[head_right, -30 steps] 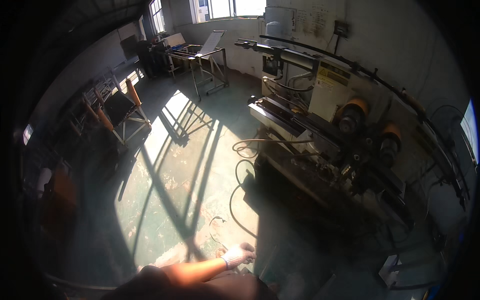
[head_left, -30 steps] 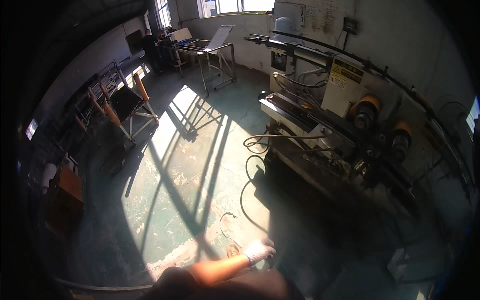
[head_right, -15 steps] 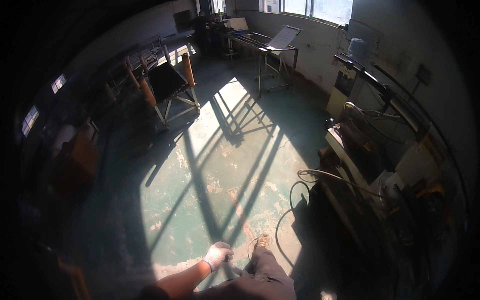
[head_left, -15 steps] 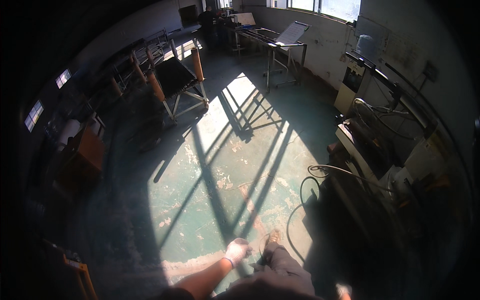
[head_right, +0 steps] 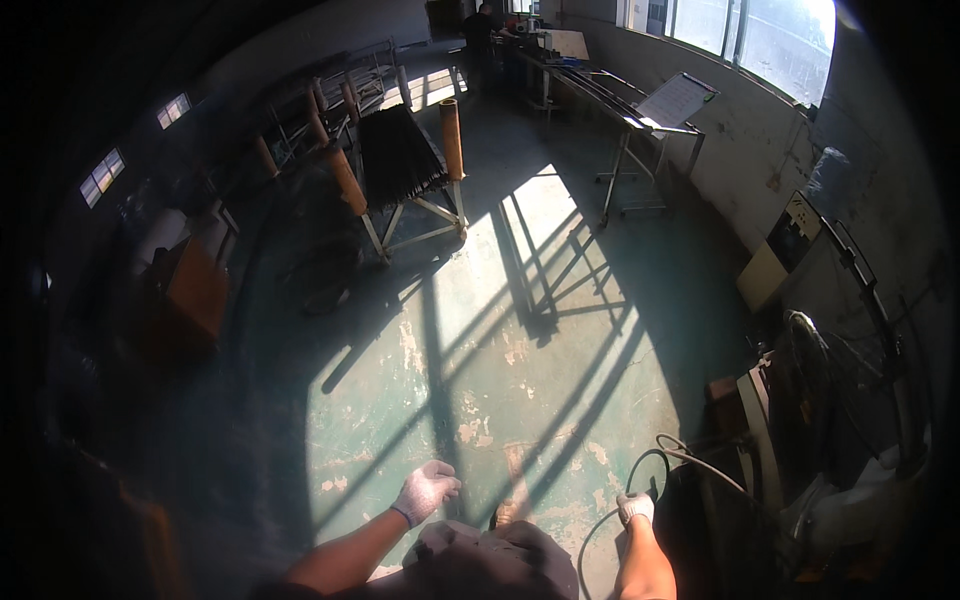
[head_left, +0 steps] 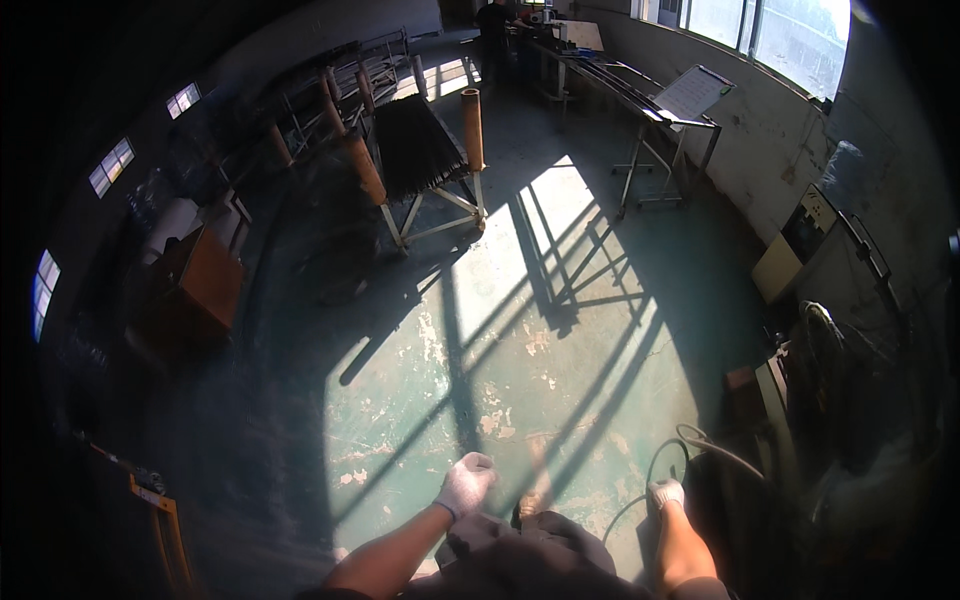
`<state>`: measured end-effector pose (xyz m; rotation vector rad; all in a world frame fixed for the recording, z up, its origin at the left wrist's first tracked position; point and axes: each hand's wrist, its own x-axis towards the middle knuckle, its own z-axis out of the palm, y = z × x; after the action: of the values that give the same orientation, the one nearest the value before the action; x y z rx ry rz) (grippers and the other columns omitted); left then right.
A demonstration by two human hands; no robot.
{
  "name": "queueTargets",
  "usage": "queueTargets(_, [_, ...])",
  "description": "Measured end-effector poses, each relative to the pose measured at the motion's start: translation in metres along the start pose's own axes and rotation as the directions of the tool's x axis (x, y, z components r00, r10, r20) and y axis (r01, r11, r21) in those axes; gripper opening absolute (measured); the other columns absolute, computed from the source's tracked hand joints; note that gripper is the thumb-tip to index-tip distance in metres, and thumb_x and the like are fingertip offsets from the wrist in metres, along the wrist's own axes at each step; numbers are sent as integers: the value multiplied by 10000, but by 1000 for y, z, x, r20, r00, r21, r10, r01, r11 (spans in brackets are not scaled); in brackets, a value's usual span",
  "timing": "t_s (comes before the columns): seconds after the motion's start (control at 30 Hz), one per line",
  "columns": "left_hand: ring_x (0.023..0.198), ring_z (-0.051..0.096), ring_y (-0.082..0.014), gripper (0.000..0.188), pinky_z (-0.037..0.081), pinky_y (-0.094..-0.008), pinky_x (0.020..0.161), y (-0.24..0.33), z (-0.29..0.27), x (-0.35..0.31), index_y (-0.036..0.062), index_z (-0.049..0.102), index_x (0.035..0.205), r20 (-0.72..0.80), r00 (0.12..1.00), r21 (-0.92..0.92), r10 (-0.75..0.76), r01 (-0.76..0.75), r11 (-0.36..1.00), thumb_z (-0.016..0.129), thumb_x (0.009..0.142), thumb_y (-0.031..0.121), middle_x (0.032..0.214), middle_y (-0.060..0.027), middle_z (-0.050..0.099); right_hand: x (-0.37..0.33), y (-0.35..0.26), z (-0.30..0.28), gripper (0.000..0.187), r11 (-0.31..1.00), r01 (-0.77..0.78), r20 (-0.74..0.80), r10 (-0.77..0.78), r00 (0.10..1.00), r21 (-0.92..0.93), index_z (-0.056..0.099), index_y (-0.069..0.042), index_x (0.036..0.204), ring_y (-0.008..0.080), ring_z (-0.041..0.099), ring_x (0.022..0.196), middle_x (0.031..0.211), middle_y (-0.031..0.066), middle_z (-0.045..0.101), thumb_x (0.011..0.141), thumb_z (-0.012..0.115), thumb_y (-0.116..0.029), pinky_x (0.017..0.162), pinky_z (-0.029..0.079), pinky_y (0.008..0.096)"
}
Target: The person repeatedly picks up bundles of long metal rods from a rack, feeds them into a yellow and white bending machine, and removes the bent rods. The process is repeated multiple times throughout the clip.
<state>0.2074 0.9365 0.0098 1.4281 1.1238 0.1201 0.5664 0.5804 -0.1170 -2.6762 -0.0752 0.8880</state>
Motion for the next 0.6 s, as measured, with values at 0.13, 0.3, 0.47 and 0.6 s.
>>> queueTargets(0.13, [944, 764, -269, 322, 633, -380, 824, 50, -64, 77, -54, 650, 1291, -157, 985, -510, -71, -20, 860, 644, 983, 42, 1106, -203, 769, 80, -245, -21, 505, 909, 398, -135, -382, 914, 127, 825, 6, 1215, 388, 785, 1139, 1185, 245, 823, 930, 745, -403, 1013, 594, 441])
queueTargets(0.3, [895, 763, -308, 340, 652, -419, 793, 49, -112, 182, -50, 598, 1302, 21, 977, -612, -210, 179, 771, 642, 996, 92, 1114, -231, 746, 128, -484, 12, 500, 822, 549, -10, -554, 832, 153, 810, -12, 1278, 363, 769, 1224, 1264, 216, 815, 963, 746, -396, 1072, 584, 421])
queueTargets(0.47, [833, 749, -250, 122, 649, -353, 698, 109, -238, 334, 21, 603, 1122, 61, 965, -758, -257, 212, 616, 652, 1015, 55, 1062, -194, 746, 172, -617, 76, 497, 853, 523, 179, -513, 840, -10, 826, -31, 1240, 383, 772, 1195, 1212, 238, 813, 949, 752, -427, 1048, 588, 440])
queueTargets(0.6, [849, 784, -270, 331, 658, -378, 773, 219, -366, 441, -52, 607, 1283, -343, 939, -519, -2, -188, 834, 670, 965, 17, 1063, -203, 779, 209, -682, 106, 473, 875, 470, 209, -440, 873, -119, 842, -27, 1178, 405, 787, 1093, 1133, 232, 824, 934, 760, -424, 990, 601, 446])
